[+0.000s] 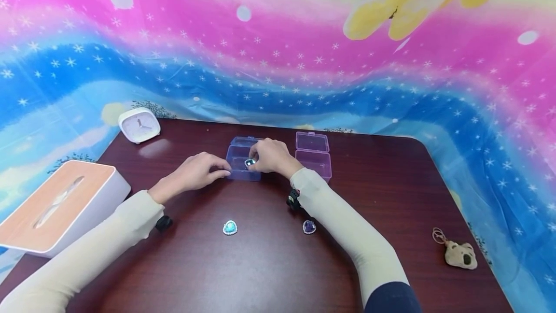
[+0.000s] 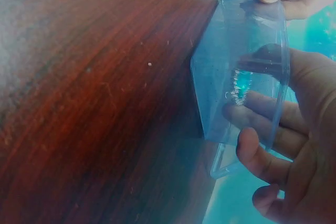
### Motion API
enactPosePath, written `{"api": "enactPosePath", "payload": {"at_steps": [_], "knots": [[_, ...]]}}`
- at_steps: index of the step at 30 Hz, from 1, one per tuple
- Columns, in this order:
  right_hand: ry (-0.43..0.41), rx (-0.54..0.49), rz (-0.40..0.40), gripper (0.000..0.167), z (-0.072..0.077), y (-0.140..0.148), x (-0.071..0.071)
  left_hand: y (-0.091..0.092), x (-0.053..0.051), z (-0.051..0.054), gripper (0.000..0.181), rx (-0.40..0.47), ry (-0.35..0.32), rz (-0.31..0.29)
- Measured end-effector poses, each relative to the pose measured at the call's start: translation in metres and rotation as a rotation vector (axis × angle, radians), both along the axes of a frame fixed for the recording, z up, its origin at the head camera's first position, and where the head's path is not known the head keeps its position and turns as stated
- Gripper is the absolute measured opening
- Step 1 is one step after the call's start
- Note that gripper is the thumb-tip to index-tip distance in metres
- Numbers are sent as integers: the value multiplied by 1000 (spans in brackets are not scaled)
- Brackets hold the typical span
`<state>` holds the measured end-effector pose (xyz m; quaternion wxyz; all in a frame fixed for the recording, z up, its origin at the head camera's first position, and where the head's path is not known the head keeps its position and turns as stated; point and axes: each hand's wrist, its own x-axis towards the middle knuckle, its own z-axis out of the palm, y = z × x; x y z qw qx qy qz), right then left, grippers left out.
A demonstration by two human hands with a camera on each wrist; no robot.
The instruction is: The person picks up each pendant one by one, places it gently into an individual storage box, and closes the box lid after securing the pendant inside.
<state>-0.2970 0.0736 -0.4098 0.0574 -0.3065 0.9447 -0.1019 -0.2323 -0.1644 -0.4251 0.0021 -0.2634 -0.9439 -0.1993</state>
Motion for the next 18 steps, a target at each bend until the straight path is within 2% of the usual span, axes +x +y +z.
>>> {"api": "enactPosePath", "payload": {"at_steps": [3,12,18], "knots": [[-22,33,-11,27,2,-1,1,0,-1,-2,12,-1,0,6],[-18,99,-27,32,6,-3,0,1,-2,-2,15,-8,13,24],[17,62,-2,34,5,-1,1,1,-1,-4,15,-12,2,27]]}}
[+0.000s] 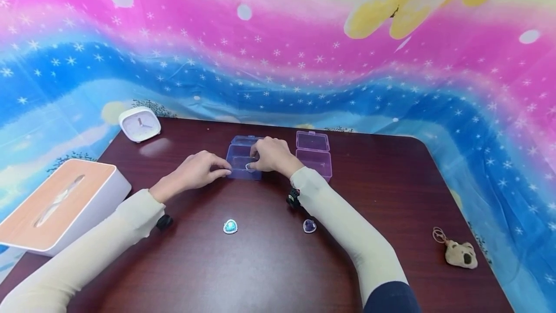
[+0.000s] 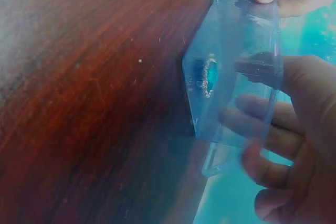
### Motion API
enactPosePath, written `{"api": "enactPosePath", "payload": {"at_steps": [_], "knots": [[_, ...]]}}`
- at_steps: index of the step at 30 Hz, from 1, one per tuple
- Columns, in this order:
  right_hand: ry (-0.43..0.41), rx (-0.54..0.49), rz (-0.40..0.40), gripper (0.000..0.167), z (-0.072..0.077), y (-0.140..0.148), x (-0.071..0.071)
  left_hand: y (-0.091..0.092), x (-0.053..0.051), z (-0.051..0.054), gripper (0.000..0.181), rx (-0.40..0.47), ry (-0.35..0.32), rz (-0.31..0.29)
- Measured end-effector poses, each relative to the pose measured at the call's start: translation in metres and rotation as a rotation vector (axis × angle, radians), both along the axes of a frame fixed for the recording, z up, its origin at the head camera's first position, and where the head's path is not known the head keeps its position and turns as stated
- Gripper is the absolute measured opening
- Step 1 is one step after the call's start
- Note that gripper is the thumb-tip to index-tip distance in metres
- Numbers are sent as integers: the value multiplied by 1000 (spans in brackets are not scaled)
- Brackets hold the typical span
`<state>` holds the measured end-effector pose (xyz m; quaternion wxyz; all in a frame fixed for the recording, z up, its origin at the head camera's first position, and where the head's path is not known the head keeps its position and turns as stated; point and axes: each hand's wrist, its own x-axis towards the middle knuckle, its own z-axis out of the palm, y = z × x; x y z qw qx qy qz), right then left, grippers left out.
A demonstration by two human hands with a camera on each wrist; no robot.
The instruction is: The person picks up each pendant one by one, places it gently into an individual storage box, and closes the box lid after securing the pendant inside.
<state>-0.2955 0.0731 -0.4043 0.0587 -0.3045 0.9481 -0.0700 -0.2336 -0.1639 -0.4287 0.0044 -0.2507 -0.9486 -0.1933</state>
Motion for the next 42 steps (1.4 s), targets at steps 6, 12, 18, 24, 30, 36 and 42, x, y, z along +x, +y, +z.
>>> {"api": "enactPosePath", "payload": {"at_steps": [6,12,18,24,30,36,42], "knots": [[52,-133,96,34,17,6,14,1,0,0,16,11,-22,-3],[31,-178,199,31,36,5,50,-1,-2,1,14,11,15,-17],[-78,-116,343,33,23,-3,93,-1,-1,1,14,28,51,-35],[-155,-82,409,38,4,-5,125,-1,0,-1,15,19,46,-50],[-92,-62,324,41,-15,-8,139,-2,0,0,15,7,40,-40],[0,-45,282,46,-24,-10,147,-2,1,0,16,4,42,-29],[9,-64,270,35,-26,-13,143,-2,-1,3,17,10,34,-41]]}}
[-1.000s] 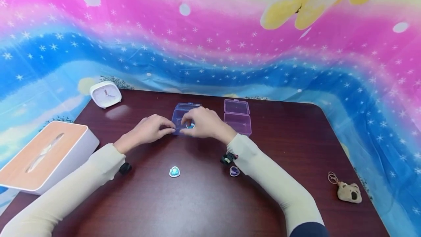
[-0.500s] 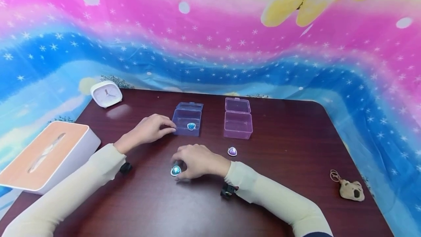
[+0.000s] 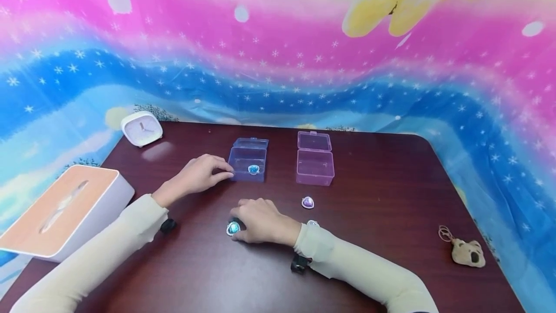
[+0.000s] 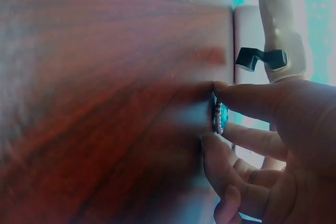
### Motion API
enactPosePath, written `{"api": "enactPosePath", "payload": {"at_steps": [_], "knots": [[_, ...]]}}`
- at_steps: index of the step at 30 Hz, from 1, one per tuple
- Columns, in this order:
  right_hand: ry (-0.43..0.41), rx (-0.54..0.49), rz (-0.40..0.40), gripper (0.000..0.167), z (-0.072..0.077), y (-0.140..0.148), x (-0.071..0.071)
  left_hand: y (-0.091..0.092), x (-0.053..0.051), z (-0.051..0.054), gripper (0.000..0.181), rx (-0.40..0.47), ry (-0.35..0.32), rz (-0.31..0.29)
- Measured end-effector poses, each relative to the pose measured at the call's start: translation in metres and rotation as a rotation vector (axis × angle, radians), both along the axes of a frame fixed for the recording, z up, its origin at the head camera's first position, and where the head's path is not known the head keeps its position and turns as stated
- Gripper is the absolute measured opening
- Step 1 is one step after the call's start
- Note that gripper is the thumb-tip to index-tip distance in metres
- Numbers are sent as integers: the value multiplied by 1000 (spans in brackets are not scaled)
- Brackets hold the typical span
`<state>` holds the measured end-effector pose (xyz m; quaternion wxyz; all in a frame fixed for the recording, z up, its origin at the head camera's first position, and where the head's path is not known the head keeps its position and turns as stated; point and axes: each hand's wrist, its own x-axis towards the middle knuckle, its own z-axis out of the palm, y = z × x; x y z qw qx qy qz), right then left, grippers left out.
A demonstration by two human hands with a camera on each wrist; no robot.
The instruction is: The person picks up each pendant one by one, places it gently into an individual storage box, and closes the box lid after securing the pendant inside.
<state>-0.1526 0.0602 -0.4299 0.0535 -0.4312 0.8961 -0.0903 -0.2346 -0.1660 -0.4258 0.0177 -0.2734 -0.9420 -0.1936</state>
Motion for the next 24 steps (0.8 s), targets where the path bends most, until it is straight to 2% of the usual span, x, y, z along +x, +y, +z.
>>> {"api": "enactPosePath", "payload": {"at_steps": [5,14,21,24], "knots": [[-5,3,8,28,-2,-1,-3,1,2,-2,18,12,-3,3],[-39,-39,0,26,-5,-2,-5,1,2,-4,18,17,-16,4],[35,-22,10,32,-4,0,1,1,2,-4,18,15,-7,-4],[22,-31,-2,32,-4,1,1,1,2,-4,17,15,-5,-1]]}}
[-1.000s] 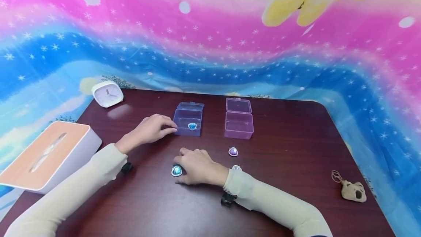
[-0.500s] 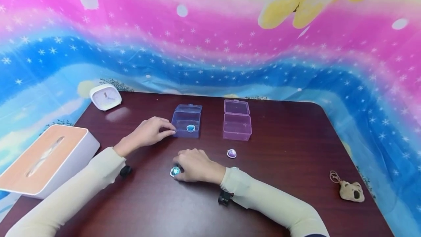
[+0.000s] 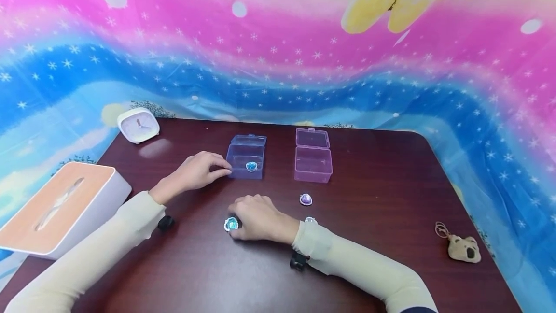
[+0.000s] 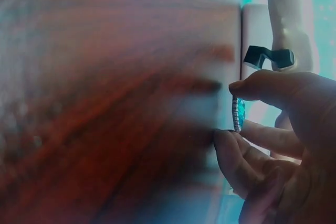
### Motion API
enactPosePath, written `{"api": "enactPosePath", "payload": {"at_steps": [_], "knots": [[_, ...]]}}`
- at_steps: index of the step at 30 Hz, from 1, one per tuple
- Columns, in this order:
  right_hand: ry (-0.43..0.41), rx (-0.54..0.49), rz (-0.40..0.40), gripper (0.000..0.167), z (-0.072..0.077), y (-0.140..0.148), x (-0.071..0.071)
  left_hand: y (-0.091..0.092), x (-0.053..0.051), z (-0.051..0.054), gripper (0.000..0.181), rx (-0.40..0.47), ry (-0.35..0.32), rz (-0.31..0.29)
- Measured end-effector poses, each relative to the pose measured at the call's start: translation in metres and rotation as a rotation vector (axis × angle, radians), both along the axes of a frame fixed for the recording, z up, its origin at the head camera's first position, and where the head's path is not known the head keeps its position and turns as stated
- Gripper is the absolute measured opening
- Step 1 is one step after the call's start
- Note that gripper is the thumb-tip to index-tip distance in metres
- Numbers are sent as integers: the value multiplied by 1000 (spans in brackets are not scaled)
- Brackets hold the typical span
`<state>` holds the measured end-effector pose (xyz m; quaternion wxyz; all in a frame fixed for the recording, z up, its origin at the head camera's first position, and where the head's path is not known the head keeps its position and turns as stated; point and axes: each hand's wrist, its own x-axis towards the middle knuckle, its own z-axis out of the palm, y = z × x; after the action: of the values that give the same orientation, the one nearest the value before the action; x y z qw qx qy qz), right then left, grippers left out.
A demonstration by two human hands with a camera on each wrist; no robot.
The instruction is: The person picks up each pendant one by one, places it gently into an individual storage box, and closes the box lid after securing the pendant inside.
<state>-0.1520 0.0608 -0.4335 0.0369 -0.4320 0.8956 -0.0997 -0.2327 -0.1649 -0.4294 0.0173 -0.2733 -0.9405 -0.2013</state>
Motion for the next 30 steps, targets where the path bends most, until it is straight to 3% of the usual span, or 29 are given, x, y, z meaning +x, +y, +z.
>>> {"api": "enactPosePath", "payload": {"at_steps": [15,30], "knots": [[-47,-5,-35,33,10,6,-10,0,0,0,17,-3,1,-4],[6,-113,-113,28,60,18,-44,1,1,3,15,-14,9,-6]]}}
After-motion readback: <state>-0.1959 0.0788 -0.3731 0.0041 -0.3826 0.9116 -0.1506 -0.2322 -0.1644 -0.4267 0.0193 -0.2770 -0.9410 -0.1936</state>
